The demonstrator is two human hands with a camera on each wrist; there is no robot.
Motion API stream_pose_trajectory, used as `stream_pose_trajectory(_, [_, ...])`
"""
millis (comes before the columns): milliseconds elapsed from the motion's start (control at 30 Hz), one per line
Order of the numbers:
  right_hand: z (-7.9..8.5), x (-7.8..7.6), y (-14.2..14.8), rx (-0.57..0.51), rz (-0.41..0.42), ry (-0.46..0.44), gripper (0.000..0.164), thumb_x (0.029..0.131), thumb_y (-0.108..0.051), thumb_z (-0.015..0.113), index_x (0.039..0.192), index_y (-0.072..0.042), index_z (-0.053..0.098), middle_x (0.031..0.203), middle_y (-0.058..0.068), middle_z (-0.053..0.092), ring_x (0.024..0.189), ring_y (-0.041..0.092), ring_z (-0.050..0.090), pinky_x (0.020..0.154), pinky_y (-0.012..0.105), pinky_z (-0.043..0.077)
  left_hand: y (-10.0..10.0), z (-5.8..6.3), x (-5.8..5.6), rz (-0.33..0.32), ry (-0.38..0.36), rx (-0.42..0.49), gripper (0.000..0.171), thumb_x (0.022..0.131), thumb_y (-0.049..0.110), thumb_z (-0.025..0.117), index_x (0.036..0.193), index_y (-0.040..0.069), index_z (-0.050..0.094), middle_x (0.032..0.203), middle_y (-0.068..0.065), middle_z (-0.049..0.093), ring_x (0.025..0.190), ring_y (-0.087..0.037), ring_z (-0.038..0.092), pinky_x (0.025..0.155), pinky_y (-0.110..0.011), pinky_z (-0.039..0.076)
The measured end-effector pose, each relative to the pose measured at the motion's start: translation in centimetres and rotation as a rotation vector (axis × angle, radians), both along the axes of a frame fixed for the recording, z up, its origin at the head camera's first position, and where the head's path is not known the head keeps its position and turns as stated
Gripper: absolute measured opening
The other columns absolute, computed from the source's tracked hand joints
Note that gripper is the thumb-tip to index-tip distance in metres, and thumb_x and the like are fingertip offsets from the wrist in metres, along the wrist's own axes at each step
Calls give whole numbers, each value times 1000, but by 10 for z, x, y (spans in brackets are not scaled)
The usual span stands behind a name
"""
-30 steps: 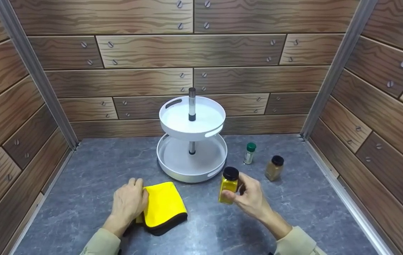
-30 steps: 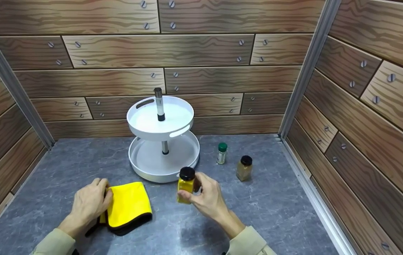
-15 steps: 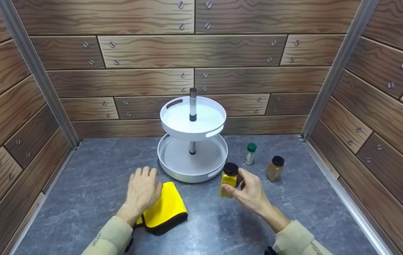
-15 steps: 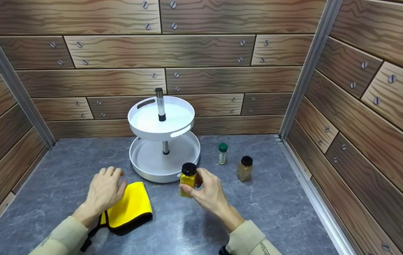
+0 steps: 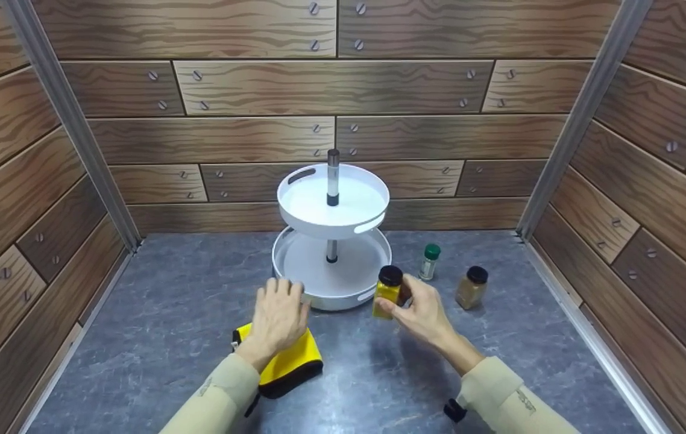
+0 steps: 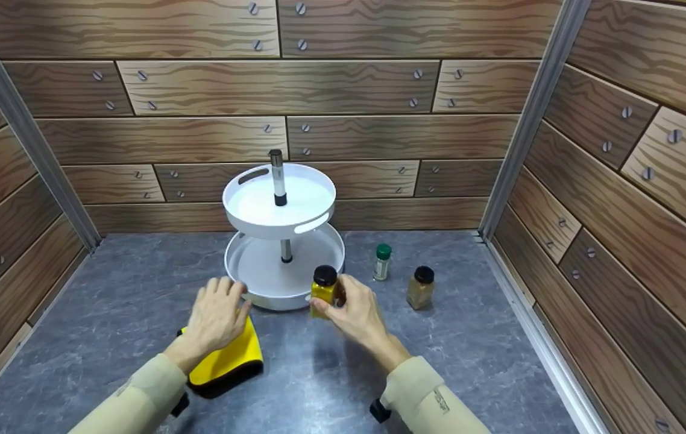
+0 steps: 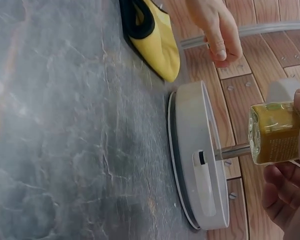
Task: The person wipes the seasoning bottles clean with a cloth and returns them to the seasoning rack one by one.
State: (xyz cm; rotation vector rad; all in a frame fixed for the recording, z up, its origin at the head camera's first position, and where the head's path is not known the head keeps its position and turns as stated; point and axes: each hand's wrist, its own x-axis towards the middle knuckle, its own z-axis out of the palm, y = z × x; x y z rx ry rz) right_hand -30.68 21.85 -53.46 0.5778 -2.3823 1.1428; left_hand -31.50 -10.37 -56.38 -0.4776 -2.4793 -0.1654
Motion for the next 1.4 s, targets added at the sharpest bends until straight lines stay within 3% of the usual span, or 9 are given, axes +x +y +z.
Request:
stream_pose_trajectory(133, [1,-12,-3,25,-32,-63,31,91,-28,94,108,-10,75,92,6,78,78,32,74,69,21,53,16,-1,-5,-14,6,-19,28,107,36,67,110,9,60,100,-12,60,94,-34,56,76,-40,43])
stream_pose_trajectory(400, [1,-34,-12,55,-74,-158,36,94,-39,92,114,-13,76,99,4,80,81,8,66,73,22,56,39,-7,-14,-28,55,-36,29,102,35,72,108,9,62,101,-12,59,95,-33,57,78,-44,50])
stream_pose_trajectory(600, [2,-51,-16,62,-121,-156,39,93,-37,92,117,-11,77,106,9,84,89,18,76,79,35,63,52,-12,-20,-28,54,-44,32,101,38,74,107,10,61,102,-12,60,96,-33,57,78,-46,51])
stream_pose_trajectory(800, [3,-69,-19,56,-167,-203,41,94,-35,91,122,-9,77,117,14,84,105,31,81,94,50,66,56,-21,-27,-15,11,-65,32,105,40,69,109,9,61,106,-13,62,100,-35,57,83,-48,53])
stream_pose_trajectory(967, [4,-84,-21,93,-191,-265,44,94,-37,90,124,-8,76,121,16,84,111,34,80,100,52,65,57,-25,-29,12,-20,-87,33,105,41,69,112,9,63,108,-13,63,103,-35,59,87,-47,55])
stream_pose_trajectory(1233, [3,-106,-23,149,-204,-299,44,96,-32,86,126,-3,73,125,21,82,117,40,79,103,54,64,59,-27,-35,49,34,-108,26,102,35,74,108,11,65,105,-11,66,100,-33,60,85,-44,54])
stream_pose_trajectory(1400, [-3,-115,-26,194,-207,-329,43,96,-30,85,126,-2,72,126,23,81,119,41,79,104,55,64,62,-27,-36,52,11,-121,21,102,31,73,108,12,66,104,-11,67,100,-33,61,85,-45,55])
